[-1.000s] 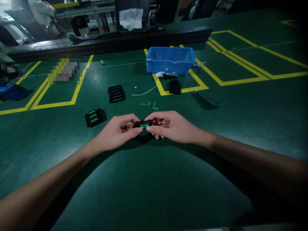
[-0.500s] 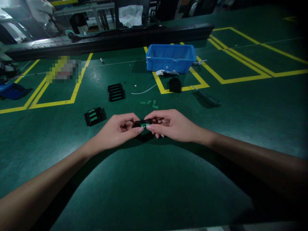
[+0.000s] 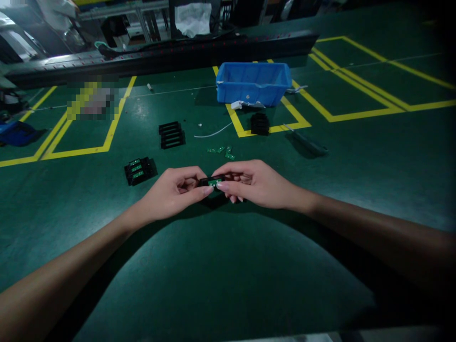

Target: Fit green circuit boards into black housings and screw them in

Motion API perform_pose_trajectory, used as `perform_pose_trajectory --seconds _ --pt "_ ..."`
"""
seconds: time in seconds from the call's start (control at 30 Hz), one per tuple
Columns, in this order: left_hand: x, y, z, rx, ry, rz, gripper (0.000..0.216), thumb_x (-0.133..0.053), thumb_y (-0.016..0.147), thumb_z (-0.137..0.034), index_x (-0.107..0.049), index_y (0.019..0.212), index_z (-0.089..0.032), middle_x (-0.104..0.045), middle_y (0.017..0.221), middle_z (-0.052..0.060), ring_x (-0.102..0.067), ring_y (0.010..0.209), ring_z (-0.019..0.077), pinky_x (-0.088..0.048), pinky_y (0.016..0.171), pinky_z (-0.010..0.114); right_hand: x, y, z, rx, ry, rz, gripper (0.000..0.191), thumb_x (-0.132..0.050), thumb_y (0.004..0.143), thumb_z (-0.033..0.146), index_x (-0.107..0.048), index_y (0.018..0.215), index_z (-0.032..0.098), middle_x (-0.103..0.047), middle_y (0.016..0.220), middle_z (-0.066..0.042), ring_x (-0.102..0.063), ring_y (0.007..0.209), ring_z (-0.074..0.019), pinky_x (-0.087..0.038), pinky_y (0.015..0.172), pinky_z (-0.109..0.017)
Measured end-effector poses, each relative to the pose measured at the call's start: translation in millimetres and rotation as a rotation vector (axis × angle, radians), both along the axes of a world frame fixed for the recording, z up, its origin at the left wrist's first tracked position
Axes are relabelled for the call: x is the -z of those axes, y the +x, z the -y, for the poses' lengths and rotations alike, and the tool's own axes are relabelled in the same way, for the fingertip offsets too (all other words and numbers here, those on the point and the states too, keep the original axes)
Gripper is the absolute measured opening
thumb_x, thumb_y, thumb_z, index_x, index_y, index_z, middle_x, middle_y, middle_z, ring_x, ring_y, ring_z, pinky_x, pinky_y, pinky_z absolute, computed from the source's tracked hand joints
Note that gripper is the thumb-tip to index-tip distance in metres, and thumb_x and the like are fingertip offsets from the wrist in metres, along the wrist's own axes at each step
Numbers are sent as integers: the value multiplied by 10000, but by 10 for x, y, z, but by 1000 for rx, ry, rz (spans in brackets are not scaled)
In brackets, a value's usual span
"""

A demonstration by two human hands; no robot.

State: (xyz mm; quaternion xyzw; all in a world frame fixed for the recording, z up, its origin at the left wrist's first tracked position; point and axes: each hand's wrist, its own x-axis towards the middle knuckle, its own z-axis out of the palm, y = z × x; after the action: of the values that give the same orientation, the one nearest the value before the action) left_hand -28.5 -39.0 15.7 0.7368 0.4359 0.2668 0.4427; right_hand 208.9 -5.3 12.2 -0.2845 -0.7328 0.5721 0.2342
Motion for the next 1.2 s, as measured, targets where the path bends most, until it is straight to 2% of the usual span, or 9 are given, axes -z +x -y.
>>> perform_pose_trajectory --seconds 0.87,1.2 --pt "0 2 6 6 -15 6 210 -675 917 -343 -660 948 -136 -451 592 -65 -356 523 51 -258 467 174 -2 -9 8 3 10 -5 258 -666 933 311 -674 1095 112 -641 738 -10 -608 607 -102 -497 551 -218" --pt "-10 16 17 -1 -25 -10 248 -682 909 -365 -661 981 -128 -525 643 -37 -421 554 62 -316 490 173 -12 -9 5 11 -1 3 279 -667 934 321 -676 1116 110 -650 747 -15 -612 614 -104 -504 550 -215"
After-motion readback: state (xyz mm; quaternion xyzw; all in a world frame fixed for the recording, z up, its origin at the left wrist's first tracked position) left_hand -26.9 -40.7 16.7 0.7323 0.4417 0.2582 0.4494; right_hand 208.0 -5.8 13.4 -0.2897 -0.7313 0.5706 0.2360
